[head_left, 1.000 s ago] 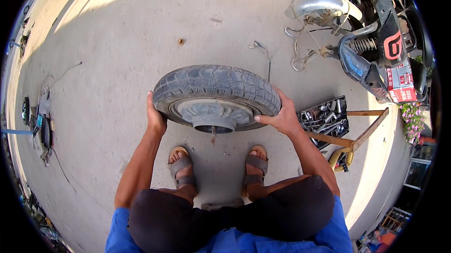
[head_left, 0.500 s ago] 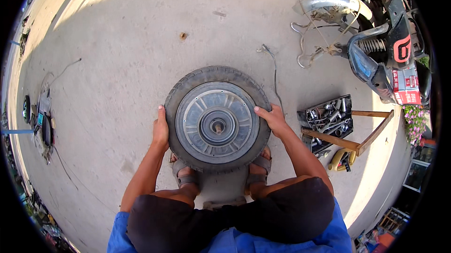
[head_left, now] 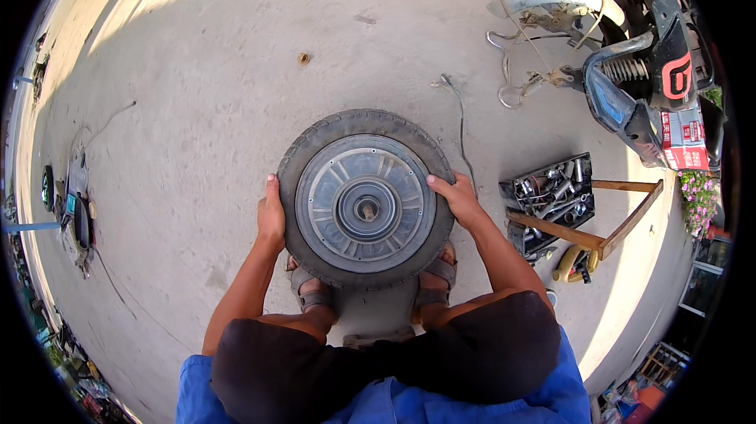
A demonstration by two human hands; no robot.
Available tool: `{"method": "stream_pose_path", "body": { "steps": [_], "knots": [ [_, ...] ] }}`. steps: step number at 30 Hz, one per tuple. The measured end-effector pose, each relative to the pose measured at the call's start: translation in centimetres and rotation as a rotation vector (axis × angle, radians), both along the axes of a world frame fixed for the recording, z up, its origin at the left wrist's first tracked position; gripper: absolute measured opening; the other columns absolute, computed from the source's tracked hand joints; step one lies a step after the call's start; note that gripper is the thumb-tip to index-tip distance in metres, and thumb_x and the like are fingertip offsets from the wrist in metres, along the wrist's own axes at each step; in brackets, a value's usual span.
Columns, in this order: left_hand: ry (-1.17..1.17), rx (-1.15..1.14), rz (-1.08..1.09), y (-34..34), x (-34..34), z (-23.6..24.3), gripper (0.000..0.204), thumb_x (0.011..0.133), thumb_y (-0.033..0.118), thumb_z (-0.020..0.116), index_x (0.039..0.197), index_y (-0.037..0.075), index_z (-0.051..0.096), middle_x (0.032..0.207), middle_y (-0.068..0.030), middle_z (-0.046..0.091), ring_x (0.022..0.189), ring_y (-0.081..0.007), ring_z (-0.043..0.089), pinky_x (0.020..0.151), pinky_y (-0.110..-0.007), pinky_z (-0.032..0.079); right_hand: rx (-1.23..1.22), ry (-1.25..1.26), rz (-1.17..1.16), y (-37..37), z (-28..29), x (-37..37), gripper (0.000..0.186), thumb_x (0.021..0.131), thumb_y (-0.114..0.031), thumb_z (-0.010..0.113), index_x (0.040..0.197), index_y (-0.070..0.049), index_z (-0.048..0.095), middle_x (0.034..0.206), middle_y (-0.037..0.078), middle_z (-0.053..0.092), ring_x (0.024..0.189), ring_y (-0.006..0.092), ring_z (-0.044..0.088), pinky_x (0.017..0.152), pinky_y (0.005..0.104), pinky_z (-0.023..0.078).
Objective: The person uses a cordless impact wrench to remove bolts from a scooter wheel hub. They then flip the wheel over and continue removing bolts from the opposite side. Finally, they lift the wheel to inspect it.
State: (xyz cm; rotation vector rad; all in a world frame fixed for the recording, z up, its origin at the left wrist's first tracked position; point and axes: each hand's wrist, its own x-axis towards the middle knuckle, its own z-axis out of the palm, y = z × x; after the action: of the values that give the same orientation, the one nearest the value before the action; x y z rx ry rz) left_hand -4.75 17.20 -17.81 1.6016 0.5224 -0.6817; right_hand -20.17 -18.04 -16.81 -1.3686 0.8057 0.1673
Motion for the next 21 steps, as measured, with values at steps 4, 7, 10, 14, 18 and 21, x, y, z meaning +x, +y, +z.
{"method": "stream_pose_path", "body": {
  "steps": [4, 7, 10, 14, 18, 21],
  "knots": [
    [-0.012, -0.028, -0.067, 0.9, -0.5, -0.8, 0.091, 0.105, 0.068, 0.037, 0.13, -0.016, 0.061, 0.121, -0.0241, 0.07, 0.106, -0.0276, 0.071, 0.092, -0.038, 0.056, 0.018, 0.013, 0.0, 0.4, -0.8, -0.6, 0.066, 0.088, -0.034, 0.083, 0.131, 0.011, 0.061, 0.12, 0.018, 0.072, 0.106, 0.0232, 0.069, 0.095, 0.0367, 0.054],
    [-0.016, -0.026, -0.048, 0.5, -0.5, -0.5, 0.091, 0.105, 0.068, 0.035, 0.131, -0.016, 0.06, 0.121, -0.0242, 0.07, 0.106, -0.0277, 0.071, 0.093, -0.038, 0.057, -0.052, -0.002, -0.018, 0.3, -0.3, -0.3, 0.068, 0.087, -0.035, 0.083, 0.131, 0.012, 0.06, 0.12, 0.019, 0.072, 0.104, 0.0247, 0.07, 0.094, 0.0372, 0.055],
    [-0.027, -0.023, -0.037, 0.3, -0.7, 1.2, 0.092, 0.105, 0.068, 0.035, 0.13, -0.016, 0.06, 0.121, -0.0239, 0.07, 0.106, -0.0274, 0.071, 0.093, -0.038, 0.057, -0.039, -0.025, -0.011, -0.4, -0.6, 0.1, 0.071, 0.087, -0.037, 0.084, 0.132, 0.013, 0.059, 0.12, 0.02, 0.071, 0.104, 0.0256, 0.07, 0.094, 0.0378, 0.055],
    [0.032, -0.038, -0.027, 0.8, -1.2, 2.1, 0.091, 0.106, 0.068, 0.035, 0.13, -0.015, 0.061, 0.123, -0.0233, 0.07, 0.111, -0.0276, 0.069, 0.097, -0.039, 0.055, 0.003, 0.009, 0.005, 0.2, 0.4, -0.3, 0.068, 0.086, -0.038, 0.084, 0.129, 0.011, 0.062, 0.12, 0.019, 0.072, 0.104, 0.0248, 0.07, 0.095, 0.0371, 0.054],
    [0.008, 0.052, -0.022, 0.9, -1.8, 0.1, 0.092, 0.105, 0.068, 0.036, 0.131, -0.017, 0.06, 0.124, -0.0241, 0.07, 0.11, -0.0269, 0.068, 0.097, -0.037, 0.053, -0.064, 0.053, 0.007, 0.8, -0.8, -0.7, 0.062, 0.087, -0.036, 0.083, 0.127, 0.009, 0.065, 0.119, 0.017, 0.072, 0.104, 0.0228, 0.07, 0.093, 0.0358, 0.054],
    [0.019, 0.051, -0.026, 0.9, -1.6, -0.5, 0.092, 0.105, 0.068, 0.037, 0.131, -0.016, 0.061, 0.123, -0.0242, 0.07, 0.11, -0.0266, 0.069, 0.096, -0.037, 0.054, 0.008, 0.012, 0.002, 0.5, -0.5, -0.6, 0.063, 0.087, -0.036, 0.084, 0.126, 0.01, 0.065, 0.117, 0.016, 0.073, 0.103, 0.0217, 0.07, 0.092, 0.0352, 0.055]
  ]
}}
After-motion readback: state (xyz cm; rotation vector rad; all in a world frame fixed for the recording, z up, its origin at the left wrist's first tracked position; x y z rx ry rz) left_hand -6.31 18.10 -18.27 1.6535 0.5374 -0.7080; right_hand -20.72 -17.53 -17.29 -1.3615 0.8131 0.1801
